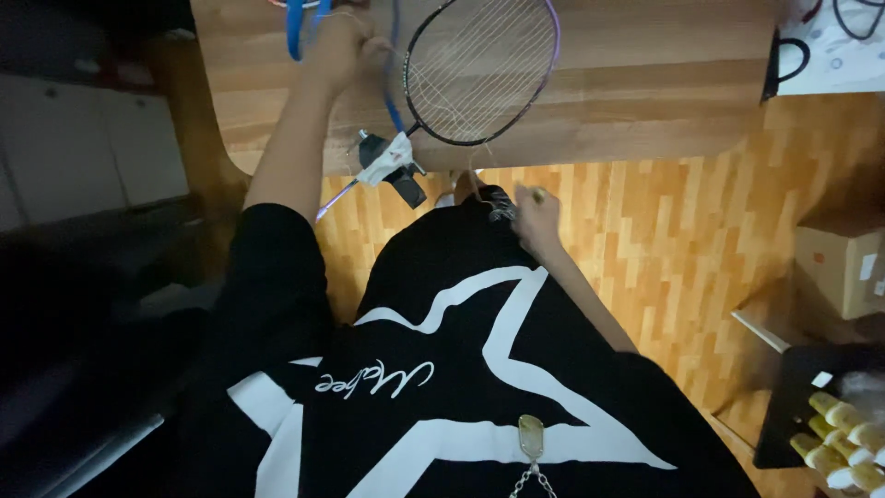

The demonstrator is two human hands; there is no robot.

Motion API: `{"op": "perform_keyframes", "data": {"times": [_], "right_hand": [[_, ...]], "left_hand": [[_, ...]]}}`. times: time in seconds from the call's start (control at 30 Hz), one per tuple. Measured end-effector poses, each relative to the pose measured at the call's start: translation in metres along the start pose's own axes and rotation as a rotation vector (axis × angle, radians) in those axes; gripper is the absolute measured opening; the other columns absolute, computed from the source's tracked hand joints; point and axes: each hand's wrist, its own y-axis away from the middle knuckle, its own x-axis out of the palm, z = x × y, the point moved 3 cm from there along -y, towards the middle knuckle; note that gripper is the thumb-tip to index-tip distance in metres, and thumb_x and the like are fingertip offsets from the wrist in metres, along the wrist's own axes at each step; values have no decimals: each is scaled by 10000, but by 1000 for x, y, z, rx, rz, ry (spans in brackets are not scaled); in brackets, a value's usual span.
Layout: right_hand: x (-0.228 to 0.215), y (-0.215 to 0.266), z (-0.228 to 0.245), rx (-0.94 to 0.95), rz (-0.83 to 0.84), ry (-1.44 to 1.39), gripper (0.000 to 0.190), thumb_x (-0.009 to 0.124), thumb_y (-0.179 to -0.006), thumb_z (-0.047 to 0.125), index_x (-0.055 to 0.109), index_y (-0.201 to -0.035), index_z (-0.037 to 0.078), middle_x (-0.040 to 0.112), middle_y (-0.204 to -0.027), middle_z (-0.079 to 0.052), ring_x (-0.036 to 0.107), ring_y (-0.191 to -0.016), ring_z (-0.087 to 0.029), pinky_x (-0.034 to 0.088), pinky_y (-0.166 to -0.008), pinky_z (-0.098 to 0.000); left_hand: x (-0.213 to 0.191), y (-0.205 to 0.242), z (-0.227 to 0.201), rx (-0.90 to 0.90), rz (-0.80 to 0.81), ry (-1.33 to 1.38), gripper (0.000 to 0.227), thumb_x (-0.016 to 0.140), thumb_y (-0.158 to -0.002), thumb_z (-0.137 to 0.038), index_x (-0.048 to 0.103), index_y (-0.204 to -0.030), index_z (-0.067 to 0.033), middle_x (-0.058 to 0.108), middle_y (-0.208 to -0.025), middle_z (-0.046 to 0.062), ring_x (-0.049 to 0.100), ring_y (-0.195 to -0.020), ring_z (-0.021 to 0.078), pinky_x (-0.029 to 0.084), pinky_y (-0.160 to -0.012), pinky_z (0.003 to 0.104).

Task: The recorder is preparing or repairing a badminton racket by untangling and manipulating the string using a small tool.

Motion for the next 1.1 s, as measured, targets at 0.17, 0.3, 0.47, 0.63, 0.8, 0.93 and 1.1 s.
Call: {"op": "perform_keyframes", "data": {"times": [0.17, 0.3, 0.47, 0.63, 0.8, 0.93, 1.1], "right_hand": [[7, -5, 7, 134, 5, -286, 247, 640, -959, 204, 531, -750, 129, 454, -595, 37, 392, -440, -78, 300, -393, -279], [-33, 5, -31, 159, -36, -268, 337, 637, -1008, 191, 490, -719, 98, 441, -564, 9, 363, -421, -89, 259, -371, -283], [-13, 31, -24, 208, 143, -314, 345, 628, -1010, 251, 478, -723, 129, 434, -547, 23, 391, -388, -95, 329, -369, -281], [-9, 44, -7, 66, 134, -81, 359, 625, -1018, 290, 519, -720, 120, 499, -580, 35, 462, -446, -83, 380, -422, -266], [-9, 57, 12, -116, 140, -56, 422, 630, -1051, 293, 480, -699, 118, 450, -599, 54, 391, -515, -52, 325, -467, -246], [-10, 64, 22, -110, 116, 48, 403, 623, -1050, 283, 498, -710, 105, 452, -612, 64, 413, -544, -54, 345, -498, -256], [-24, 64, 31, -324, 65, 344, 367, 628, -1034, 256, 552, -748, 40, 494, -619, 0, 454, -606, -92, 408, -558, -318]], "left_hand": [[13, -7, 7, 56, -56, 0, 366, 775, -974, -306, 684, -782, -8, 617, -795, 233, 594, -775, 430, 444, -679, 517], [23, 1, -15, -98, -49, 83, 415, 785, -992, -336, 666, -769, -7, 603, -746, 195, 582, -705, 362, 444, -650, 484], [100, 48, 21, -451, -198, 555, 343, 726, -999, -332, 639, -880, -22, 611, -754, 89, 592, -716, 202, 475, -647, 386], [113, 108, -2, -790, -485, 1317, 182, 657, -965, -243, 652, -1084, -105, 654, -866, 1, 613, -771, 146, 534, -697, 358], [45, 130, -205, -1043, -94, 1675, 244, 599, -985, -263, 656, -1089, -49, 707, -917, 92, 717, -785, 213, 603, -736, 357], [144, 111, -227, -1117, 10, 1747, 255, 604, -972, -226, 621, -1146, -40, 735, -952, 115, 747, -799, 220, 622, -755, 360], [160, 88, -235, -786, -70, 1747, 196, 659, -1005, -179, 695, -1078, -1, 698, -909, 80, 680, -780, 177, 584, -699, 345]]}}
